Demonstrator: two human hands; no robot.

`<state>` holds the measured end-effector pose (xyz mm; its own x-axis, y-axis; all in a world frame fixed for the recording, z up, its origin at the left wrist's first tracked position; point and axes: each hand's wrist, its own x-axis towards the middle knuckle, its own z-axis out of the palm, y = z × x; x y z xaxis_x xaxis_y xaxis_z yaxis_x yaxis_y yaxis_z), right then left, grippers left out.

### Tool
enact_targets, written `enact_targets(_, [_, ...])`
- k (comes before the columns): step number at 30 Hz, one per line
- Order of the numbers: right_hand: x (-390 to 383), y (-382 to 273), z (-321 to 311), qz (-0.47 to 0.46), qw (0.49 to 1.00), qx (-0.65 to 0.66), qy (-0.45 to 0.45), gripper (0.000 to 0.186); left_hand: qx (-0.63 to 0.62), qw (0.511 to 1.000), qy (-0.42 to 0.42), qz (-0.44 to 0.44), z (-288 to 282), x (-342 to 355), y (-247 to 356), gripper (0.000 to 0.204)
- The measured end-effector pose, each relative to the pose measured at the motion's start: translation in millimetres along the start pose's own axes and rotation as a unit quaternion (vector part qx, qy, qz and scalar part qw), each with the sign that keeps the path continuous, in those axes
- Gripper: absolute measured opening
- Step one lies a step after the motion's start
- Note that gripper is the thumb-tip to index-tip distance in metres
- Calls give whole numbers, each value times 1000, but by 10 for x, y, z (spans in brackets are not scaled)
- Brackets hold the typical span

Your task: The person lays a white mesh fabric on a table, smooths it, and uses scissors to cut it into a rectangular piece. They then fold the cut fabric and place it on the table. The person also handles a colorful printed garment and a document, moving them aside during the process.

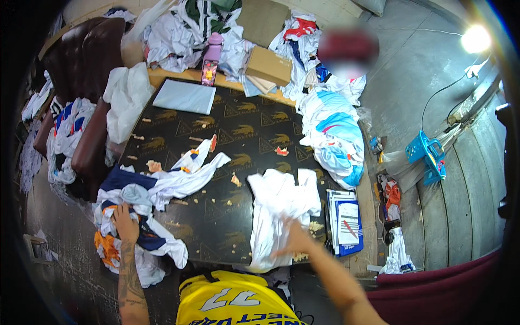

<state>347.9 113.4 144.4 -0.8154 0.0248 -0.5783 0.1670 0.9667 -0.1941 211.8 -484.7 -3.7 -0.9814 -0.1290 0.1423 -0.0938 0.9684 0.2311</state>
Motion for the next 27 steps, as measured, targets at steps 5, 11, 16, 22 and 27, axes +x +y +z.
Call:
enact_targets(5, [550,307,832,-13,959,137,248,126,21,1000,-6,-12,102,27,-32,69])
enact_targets(11, [1447,1342,-1438,69,881,149,443,53,78,996,20,-34,257,96,-31,68])
enact_targets(16, [1517,2062,-4707,-10,642,413,646,64,84,993,84,-12,388,23,-61,62])
enact_targets(22, [1392,1111,-4248,-187,771,137,593,41,45,998,8,-43,352,136,-109,59])
enact_targets(27, [1309,-415,-1098,-249,901,275,224,38,-91,991,-93,-23,-110,-33,927,60])
